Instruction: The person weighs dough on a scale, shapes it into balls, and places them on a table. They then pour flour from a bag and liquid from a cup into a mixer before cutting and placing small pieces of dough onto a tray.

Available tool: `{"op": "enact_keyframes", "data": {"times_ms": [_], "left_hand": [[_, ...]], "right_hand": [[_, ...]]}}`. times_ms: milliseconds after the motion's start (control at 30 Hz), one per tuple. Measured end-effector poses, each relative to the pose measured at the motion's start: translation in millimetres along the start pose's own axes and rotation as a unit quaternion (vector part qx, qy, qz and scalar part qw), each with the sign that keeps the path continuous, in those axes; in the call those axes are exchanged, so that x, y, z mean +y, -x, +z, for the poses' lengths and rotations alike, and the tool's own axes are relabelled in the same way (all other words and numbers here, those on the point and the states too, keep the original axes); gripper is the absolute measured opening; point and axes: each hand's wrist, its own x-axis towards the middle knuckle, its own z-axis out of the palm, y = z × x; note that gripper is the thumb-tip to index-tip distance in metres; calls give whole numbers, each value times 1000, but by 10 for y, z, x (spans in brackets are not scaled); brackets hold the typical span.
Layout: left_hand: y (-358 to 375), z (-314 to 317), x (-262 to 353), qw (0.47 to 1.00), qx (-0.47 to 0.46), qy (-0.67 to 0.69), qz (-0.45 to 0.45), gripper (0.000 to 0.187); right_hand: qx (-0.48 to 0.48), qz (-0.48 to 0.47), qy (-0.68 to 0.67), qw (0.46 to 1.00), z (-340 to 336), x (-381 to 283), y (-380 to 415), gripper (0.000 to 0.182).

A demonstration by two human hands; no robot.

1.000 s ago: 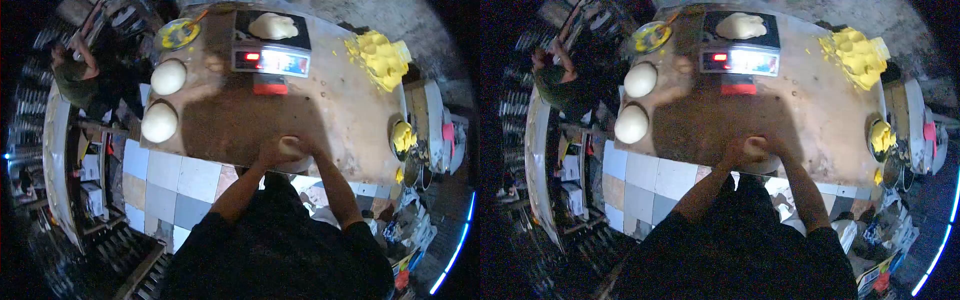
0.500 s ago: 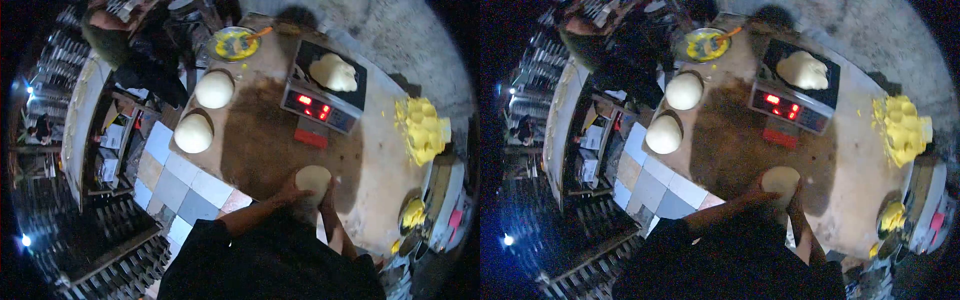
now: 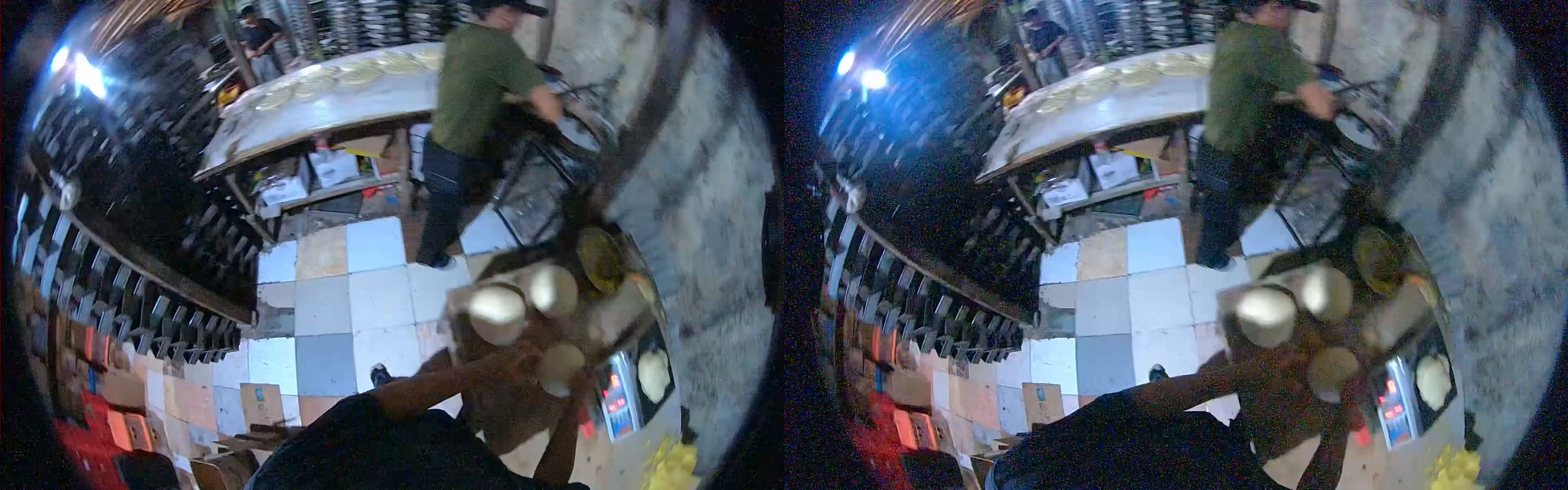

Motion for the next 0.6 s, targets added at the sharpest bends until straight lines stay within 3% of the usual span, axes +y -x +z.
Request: {"op": "enact_keyframes", "data": {"times_ms": [33, 100, 167, 200, 300, 400, 433, 500, 600], "left_hand": [[271, -411, -46, 1000, 6, 0, 5, 60], [792, -1728, 69, 995, -55, -13, -82, 57], [1163, -2647, -197, 962, -87, 76, -249, 56], [1305, -3070, -348, 933, -100, 119, -326, 56], [1666, -3550, -955, 942, 109, 62, -312, 55], [1638, -4438, -1032, 947, 138, 59, -285, 55], [1630, -4649, -1176, 951, 153, 42, -264, 55], [1662, -5130, -1464, 941, 199, 98, -257, 53], [1839, -5949, -1994, 922, 242, 126, -274, 51]], "right_hand": [[50, -17, 67, 996, -8, -52, 101, 45], [146, -69, 140, 977, 135, -437, 377, 42], [158, -158, 154, 963, 540, -837, 764, 39], [138, -210, 141, 958, 837, -1178, 1005, 37], [-15, -395, 97, 914, 1750, -2094, 1729, 33], [-105, -533, 81, 836, 2539, -3015, 1996, 29], [-122, -541, 78, 829, 2751, -3266, 1993, 28], [-197, -412, 56, 888, 2985, -3979, 2089, 27], [-285, -294, 12, 912, 3952, -4331, 1777, 24]]}}
